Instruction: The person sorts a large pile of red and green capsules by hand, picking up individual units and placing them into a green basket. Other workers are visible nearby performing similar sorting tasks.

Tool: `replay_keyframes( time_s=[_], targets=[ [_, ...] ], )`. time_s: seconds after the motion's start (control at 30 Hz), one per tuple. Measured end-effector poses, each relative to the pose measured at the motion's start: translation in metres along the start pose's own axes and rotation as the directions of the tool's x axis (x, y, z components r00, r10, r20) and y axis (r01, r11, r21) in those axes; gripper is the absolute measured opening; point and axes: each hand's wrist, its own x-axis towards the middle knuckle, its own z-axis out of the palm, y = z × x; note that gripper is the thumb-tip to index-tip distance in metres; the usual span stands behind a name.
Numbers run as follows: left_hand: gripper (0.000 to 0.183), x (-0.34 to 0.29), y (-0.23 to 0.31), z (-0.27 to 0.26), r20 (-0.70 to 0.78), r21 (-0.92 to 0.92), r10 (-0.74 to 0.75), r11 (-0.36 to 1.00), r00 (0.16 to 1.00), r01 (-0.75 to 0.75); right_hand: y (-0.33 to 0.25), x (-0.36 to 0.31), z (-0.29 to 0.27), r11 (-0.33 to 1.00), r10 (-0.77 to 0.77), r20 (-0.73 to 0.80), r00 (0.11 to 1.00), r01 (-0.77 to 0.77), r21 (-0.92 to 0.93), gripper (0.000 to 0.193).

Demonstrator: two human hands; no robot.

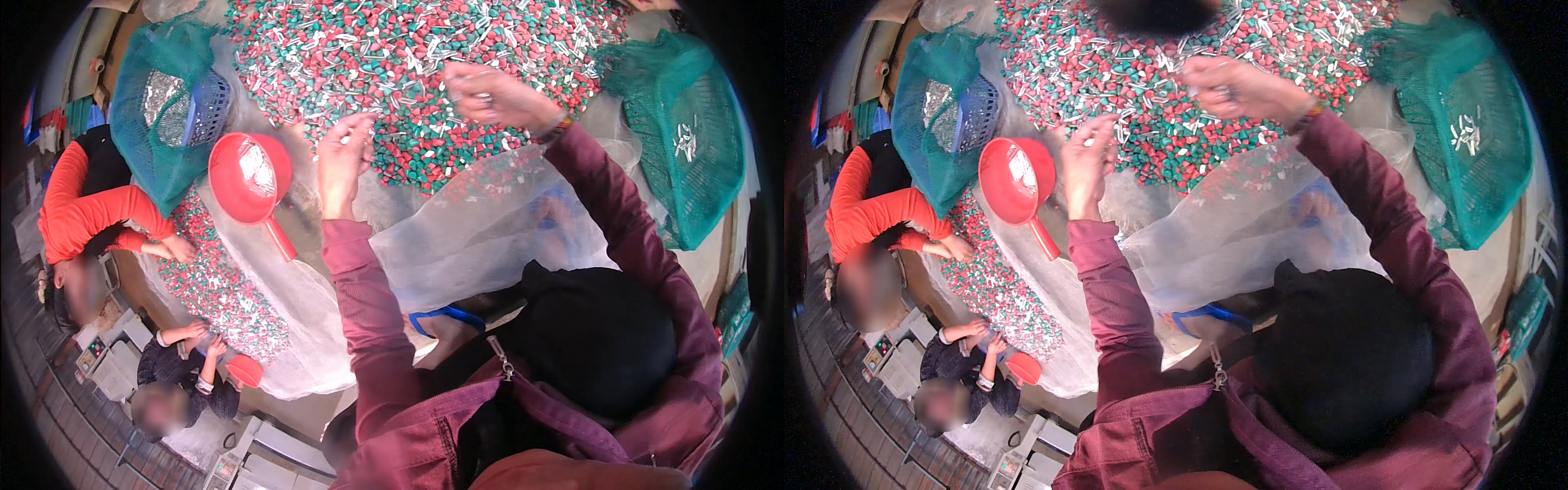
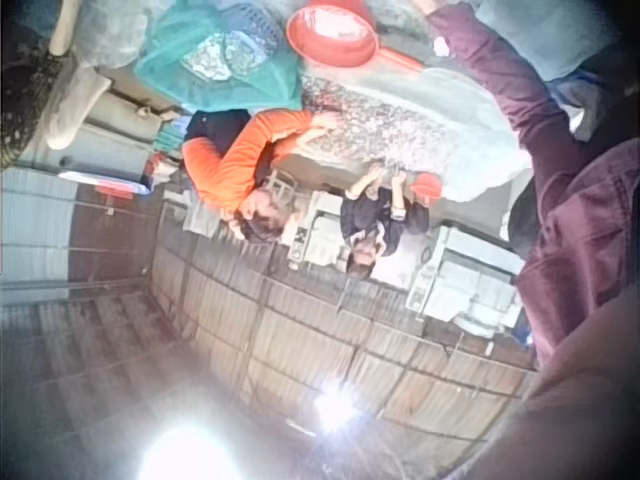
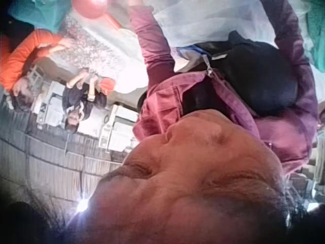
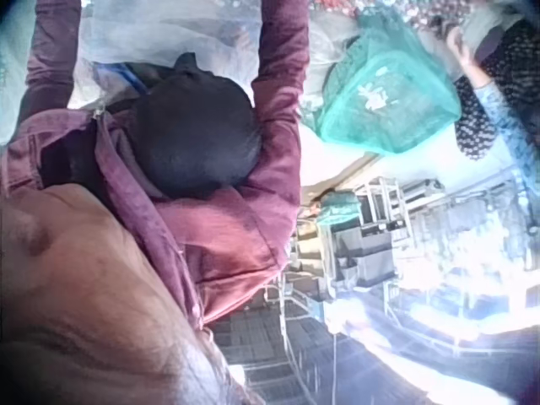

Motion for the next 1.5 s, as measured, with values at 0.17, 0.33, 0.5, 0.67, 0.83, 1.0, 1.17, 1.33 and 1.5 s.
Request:
replay_keyframes(
  time_s=[0.17, 0.33, 0.5, 0.67, 0.83, 1.0, 1.17, 1.33, 1.5],
  targets=[
    [0.027, 0.009, -0.059, 0.043, -0.026, 0.802, 0.344, 0.568, 0.938, -0.186, -0.023, -0.061, -0.014, 0.990, -0.041, -0.038, 0.998, 0.046, 0.137, 0.015],
    [0.018, 0.006, -0.053, 0.028, -0.136, 0.740, 0.290, 0.666, 0.947, -0.098, 0.005, -0.027, -0.002, 0.427, -0.134, -0.350, 0.927, -0.265, -0.865, 0.009],
    [0.013, -0.016, -0.008, -0.007, -0.001, -0.388, -0.045, 0.921, 0.999, 0.041, 0.052, 0.006, -0.001, -0.423, -0.222, -0.167, 0.961, -0.249, -0.871, 0.010],
    [0.014, -0.020, -0.001, -0.008, 0.128, -0.825, 0.269, 0.563, 0.955, -0.048, 0.044, 0.008, -0.004, -0.267, -0.279, -0.139, 0.950, -0.215, -0.939, 0.015],
    [0.030, 0.020, -0.021, -0.003, -0.001, -0.480, 0.044, 0.876, 0.999, -0.039, 0.017, -0.017, -0.013, 0.896, -0.046, -0.424, 0.904, -0.150, -0.418, 0.015],
    [0.014, 0.043, -0.062, 0.014, 0.028, 0.944, 0.486, 0.275, 0.874, -0.183, 0.025, -0.028, -0.023, 0.989, -0.143, -0.215, 0.966, 0.135, -0.052, 0.018],
    [0.014, 0.029, -0.062, 0.022, 0.001, 0.955, 0.385, 0.273, 0.923, -0.115, 0.029, -0.040, -0.012, 0.873, -0.245, -0.126, 0.961, 0.275, 0.404, 0.028],
    [0.020, 0.019, 0.013, 0.030, -0.152, 0.616, -0.012, 0.781, 0.988, 0.104, 0.022, -0.025, 0.000, 0.747, -0.076, -0.099, 0.992, 0.122, 0.654, 0.037],
    [0.024, -0.019, 0.079, 0.111, 0.406, 0.758, 0.202, 0.470, 0.891, -0.452, 0.043, -0.020, 0.024, 0.612, -0.050, -0.013, 0.999, 0.041, 0.790, 0.040]
  ],
)
